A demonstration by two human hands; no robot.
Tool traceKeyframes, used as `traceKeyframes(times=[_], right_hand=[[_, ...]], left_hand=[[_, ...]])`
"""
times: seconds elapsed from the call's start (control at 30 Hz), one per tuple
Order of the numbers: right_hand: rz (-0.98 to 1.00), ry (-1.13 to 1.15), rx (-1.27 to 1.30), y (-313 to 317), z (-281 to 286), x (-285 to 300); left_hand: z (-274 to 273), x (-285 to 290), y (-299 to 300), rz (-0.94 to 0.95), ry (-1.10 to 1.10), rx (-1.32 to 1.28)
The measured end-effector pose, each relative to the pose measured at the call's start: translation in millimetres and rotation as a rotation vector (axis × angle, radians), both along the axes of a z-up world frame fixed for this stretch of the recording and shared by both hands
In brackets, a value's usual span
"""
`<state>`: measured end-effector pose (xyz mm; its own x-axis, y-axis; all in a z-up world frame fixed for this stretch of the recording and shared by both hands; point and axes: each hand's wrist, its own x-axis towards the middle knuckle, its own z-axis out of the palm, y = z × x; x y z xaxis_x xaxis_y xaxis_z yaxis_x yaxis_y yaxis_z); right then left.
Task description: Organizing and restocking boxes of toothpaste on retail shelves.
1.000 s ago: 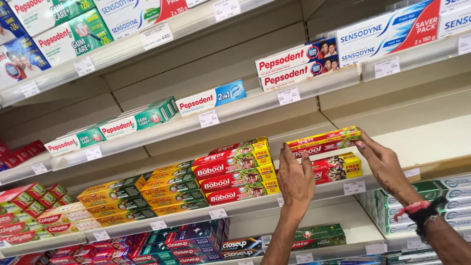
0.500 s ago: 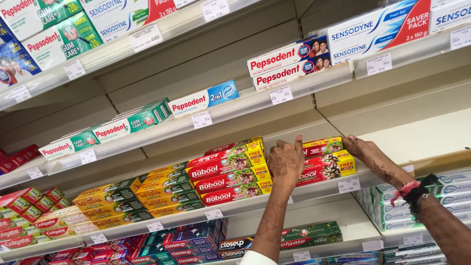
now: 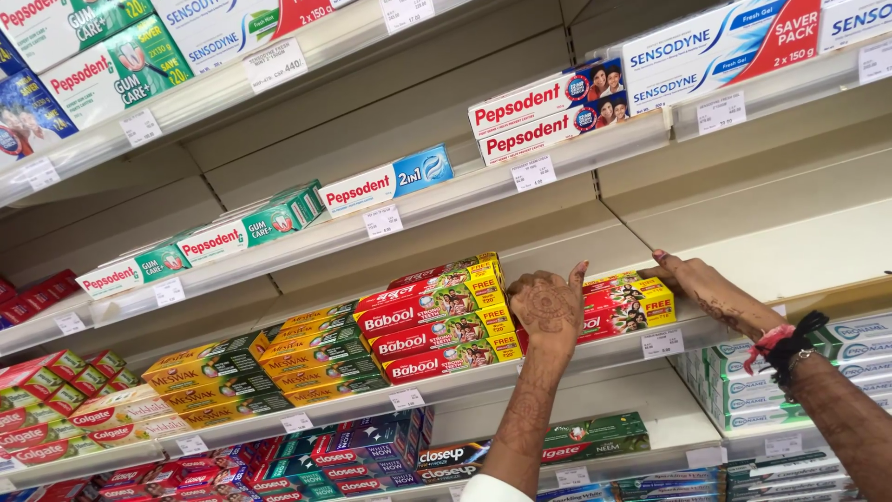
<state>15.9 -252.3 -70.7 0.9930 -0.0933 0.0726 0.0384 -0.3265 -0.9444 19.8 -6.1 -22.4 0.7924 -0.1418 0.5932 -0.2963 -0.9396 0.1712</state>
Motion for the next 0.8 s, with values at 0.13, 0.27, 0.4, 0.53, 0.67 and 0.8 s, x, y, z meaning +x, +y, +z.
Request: traceKeyframes(times=[0.13,0.27,0.4,0.53,0.67,0.8], right_hand=[[-0.051,-0.013,-0.1,2,1,-4],[0.018,-0.127,0.043,-6,-21,15],[0.011,-0.084,-0.006,7,-11,3],[0.038,-0.067,-0.018,4,-14,9],[0.014,-0.131,0.0,4,-18,5],[-0.265,-0.018,-0.275,41,5,-52]], left_hand=[[0,-10,-4,-0.071,-0.01,0.02],[-2,-19,1,-0.148,0.045,0.036],[-3,-20,5,-0.178,0.052,0.031],[1,-25,7,-0.187,0.107,0.062],[-23,-22,10,-0.227,-0.08,0.059],[-38,-68,41,-0.383,-0.311,-0.015]])
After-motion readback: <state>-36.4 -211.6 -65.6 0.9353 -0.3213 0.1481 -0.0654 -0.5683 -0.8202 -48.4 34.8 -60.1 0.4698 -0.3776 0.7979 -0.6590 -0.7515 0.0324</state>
